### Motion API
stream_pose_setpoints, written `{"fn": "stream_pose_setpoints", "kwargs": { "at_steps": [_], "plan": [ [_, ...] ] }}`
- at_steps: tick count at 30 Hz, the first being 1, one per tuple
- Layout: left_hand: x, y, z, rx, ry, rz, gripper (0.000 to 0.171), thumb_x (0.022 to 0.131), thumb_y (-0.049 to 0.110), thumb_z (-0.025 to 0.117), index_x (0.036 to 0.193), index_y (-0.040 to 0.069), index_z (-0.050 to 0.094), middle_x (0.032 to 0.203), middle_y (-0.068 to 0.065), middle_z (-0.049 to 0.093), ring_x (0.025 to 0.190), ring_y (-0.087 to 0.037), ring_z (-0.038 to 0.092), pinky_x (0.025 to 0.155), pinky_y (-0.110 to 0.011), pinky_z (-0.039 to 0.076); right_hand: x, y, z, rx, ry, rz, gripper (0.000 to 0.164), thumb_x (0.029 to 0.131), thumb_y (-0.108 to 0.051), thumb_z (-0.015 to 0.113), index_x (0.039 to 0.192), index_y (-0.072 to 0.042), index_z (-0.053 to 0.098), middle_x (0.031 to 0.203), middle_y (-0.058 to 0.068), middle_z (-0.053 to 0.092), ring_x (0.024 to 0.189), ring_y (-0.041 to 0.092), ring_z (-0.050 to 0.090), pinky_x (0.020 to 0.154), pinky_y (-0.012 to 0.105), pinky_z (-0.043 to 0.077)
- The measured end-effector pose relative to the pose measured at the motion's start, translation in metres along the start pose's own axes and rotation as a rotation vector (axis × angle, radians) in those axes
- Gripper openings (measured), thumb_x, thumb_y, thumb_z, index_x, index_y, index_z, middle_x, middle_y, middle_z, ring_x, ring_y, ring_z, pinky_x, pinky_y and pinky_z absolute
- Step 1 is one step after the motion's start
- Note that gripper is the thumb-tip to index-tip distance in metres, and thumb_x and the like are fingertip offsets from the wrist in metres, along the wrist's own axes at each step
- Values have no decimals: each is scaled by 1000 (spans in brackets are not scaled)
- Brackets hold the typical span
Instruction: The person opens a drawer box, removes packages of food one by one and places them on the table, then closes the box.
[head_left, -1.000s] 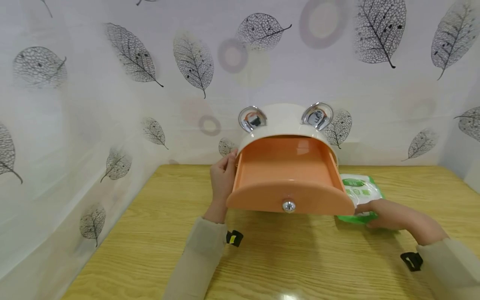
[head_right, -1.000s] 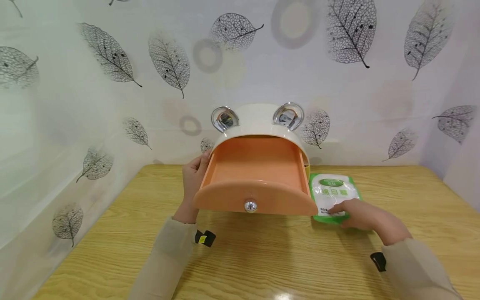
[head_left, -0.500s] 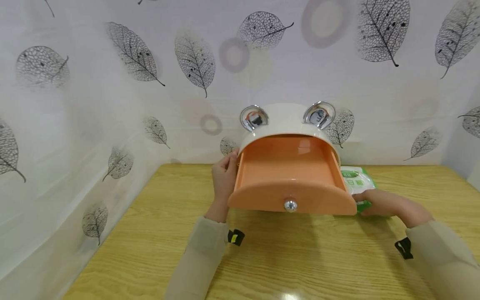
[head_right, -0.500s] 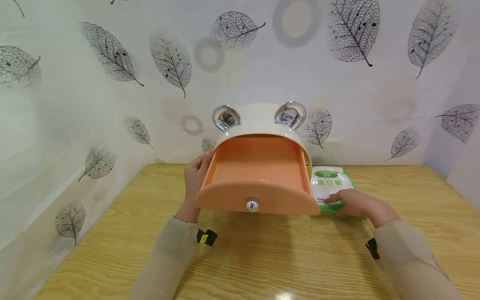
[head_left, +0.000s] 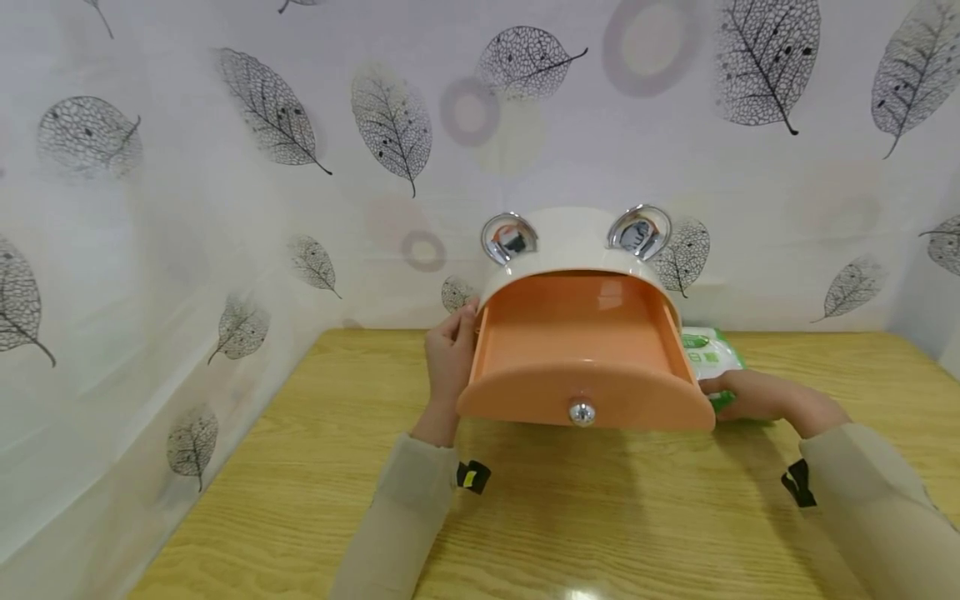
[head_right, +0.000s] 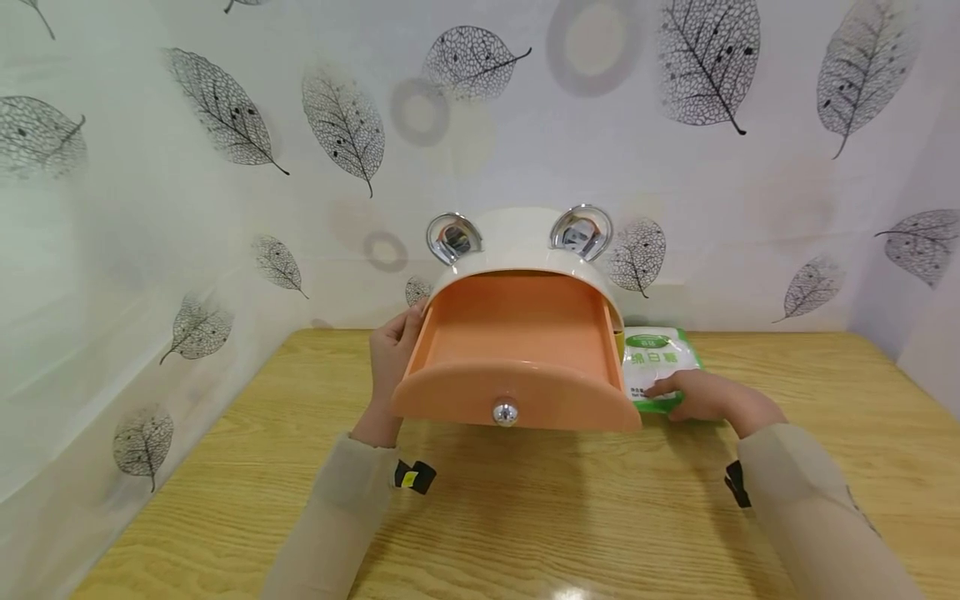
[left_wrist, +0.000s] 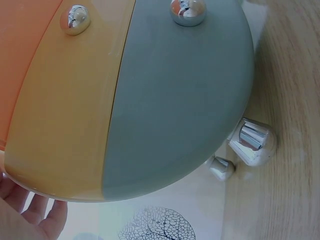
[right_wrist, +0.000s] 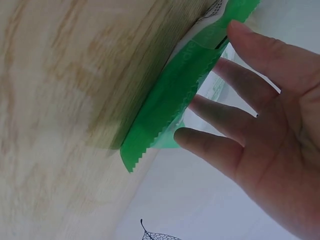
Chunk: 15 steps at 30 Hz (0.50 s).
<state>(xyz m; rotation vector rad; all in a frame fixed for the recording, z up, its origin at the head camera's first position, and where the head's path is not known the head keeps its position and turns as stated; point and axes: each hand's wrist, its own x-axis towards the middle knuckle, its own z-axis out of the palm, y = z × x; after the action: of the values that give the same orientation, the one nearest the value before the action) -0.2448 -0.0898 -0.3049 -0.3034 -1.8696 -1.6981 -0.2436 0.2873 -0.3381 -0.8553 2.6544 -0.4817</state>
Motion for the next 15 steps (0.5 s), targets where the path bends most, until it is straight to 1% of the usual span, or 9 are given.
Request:
{"fn": "stream_pose_setpoints", "kwargs": {
  "at_steps": [6,12,15],
  "plan": [
    [-1,2,1,-10,-6,2,27,91,16,50,106,-2,62,101,-14,63,76,-20,61,62,-18,49,0,3,1,-4,9,7,42,80,-10,62,115,10,52,112,28,53,103,47,45,83,54,39],
    [-1,2,0,-4,-5,11,27,91,15,49,106,-4,62,99,-16,63,71,-16,60,58,-16,47,0,2,4,-28,30,-6,43,81,-14,61,116,10,52,111,28,53,101,46,48,83,53,39],
    [-1,2,-1,3,-2,14,26,91,15,50,105,-4,62,97,-16,64,69,-14,60,57,-16,47,-1,1,5,-40,34,7,42,81,-13,61,116,10,52,111,28,54,101,45,48,83,53,40]
  ]
}}
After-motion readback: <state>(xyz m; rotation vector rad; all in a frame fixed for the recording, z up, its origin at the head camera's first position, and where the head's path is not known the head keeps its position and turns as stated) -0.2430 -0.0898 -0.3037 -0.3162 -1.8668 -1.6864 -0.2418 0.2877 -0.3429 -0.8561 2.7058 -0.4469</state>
